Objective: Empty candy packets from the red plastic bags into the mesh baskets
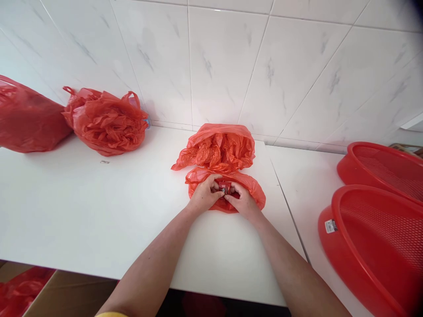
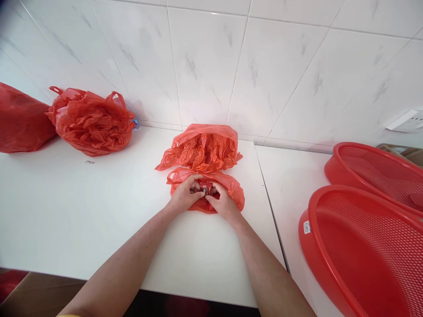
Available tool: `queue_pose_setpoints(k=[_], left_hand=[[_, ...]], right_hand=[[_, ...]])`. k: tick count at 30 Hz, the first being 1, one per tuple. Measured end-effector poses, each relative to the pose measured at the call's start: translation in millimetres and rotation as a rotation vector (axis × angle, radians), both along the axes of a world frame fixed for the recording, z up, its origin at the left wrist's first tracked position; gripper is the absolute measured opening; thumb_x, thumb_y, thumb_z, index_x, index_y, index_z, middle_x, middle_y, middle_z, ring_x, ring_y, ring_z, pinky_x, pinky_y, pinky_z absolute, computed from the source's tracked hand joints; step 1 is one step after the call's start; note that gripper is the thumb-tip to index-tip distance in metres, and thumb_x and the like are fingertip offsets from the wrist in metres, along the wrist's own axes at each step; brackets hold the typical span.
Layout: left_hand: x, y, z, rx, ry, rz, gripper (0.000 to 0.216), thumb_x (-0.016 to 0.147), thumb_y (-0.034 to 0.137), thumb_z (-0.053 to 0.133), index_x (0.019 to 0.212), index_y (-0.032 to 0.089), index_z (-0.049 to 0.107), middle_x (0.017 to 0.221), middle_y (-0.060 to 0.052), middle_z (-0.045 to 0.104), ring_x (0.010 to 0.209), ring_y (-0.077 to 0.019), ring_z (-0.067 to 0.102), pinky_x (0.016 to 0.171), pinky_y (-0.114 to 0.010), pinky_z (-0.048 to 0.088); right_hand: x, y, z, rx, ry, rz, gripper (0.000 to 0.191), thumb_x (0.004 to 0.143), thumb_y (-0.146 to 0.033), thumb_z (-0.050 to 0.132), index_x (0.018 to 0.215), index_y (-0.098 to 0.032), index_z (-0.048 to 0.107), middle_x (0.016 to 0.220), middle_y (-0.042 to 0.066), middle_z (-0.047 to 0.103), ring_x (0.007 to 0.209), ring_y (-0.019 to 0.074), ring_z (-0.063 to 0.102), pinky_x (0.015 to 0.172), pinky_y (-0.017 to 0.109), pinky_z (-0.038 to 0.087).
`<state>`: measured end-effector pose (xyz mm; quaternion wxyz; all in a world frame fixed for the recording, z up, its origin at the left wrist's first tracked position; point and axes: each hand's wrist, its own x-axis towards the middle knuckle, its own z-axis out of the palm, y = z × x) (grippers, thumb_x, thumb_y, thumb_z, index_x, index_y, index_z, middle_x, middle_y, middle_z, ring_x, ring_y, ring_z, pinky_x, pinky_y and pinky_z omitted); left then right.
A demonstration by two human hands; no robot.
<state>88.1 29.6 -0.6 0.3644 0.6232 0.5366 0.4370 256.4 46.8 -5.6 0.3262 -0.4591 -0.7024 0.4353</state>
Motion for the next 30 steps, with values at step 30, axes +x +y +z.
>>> queue_pose_setpoints(k=[30], left_hand=[[-3,1,-6.0,0.002,-0.039,0.07,0.024,0.082,0.027,0.05,0.104,0.024,0.058,0.064,0.005,0.061,0.058,-0.011,0.057,0.057,-0.024,0.046]], right_hand=[[-2,-1,-2.8,0.009,-0.002,0.063,0.03,0.074,-0.019,0.056,0.103,-0.024,0.057,0.085,-0.001,0.058,0.078,0.0144,0.057,0.076,0.032,0.049]])
